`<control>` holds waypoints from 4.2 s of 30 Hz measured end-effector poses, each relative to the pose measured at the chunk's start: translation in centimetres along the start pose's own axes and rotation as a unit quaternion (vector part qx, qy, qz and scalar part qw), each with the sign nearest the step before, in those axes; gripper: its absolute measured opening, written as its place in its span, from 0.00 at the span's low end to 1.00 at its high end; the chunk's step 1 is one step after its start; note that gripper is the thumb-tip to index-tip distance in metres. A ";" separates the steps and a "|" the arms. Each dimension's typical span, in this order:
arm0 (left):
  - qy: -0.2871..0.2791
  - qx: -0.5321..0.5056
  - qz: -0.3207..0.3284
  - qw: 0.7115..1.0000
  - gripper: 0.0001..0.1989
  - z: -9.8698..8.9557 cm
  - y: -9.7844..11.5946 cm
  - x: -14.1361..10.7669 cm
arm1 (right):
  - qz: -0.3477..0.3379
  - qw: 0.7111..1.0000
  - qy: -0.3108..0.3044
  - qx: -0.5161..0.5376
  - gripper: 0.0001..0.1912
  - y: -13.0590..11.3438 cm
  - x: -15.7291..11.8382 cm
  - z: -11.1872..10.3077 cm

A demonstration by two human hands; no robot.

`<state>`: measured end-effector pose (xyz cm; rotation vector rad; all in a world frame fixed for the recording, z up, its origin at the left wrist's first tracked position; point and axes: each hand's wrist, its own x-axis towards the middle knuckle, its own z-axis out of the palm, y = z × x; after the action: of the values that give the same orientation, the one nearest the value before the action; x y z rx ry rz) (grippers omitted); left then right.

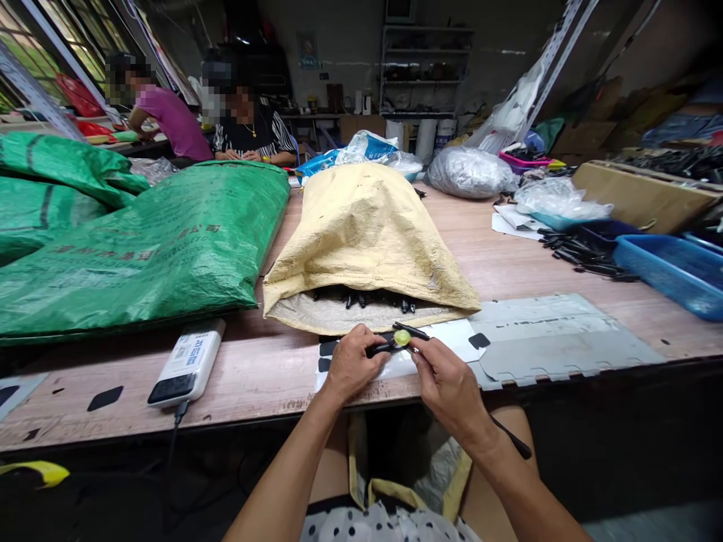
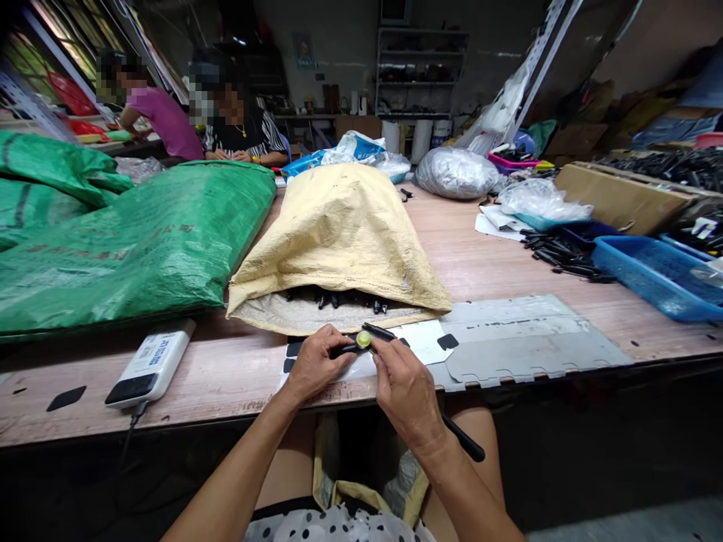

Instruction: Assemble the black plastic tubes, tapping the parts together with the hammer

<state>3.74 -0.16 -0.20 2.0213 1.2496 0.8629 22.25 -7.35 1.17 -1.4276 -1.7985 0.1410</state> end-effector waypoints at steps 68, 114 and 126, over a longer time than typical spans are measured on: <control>-0.034 0.211 0.125 0.969 0.08 1.2 3.3 4.1 | 0.103 0.953 0.037 -0.282 0.12 5.8 1.5 -0.4; -0.004 0.071 0.038 0.997 0.07 -0.3 -0.2 1.6 | 0.059 0.996 0.017 -0.070 0.15 1.4 1.3 0.1; -0.011 0.070 0.033 0.997 0.08 -0.4 -0.2 1.6 | 0.076 0.971 0.034 -0.226 0.13 5.0 1.7 0.8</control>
<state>3.84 1.41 0.18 2.1879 1.2685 0.8006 25.51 -3.86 -1.16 -1.8650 -1.7315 -0.2532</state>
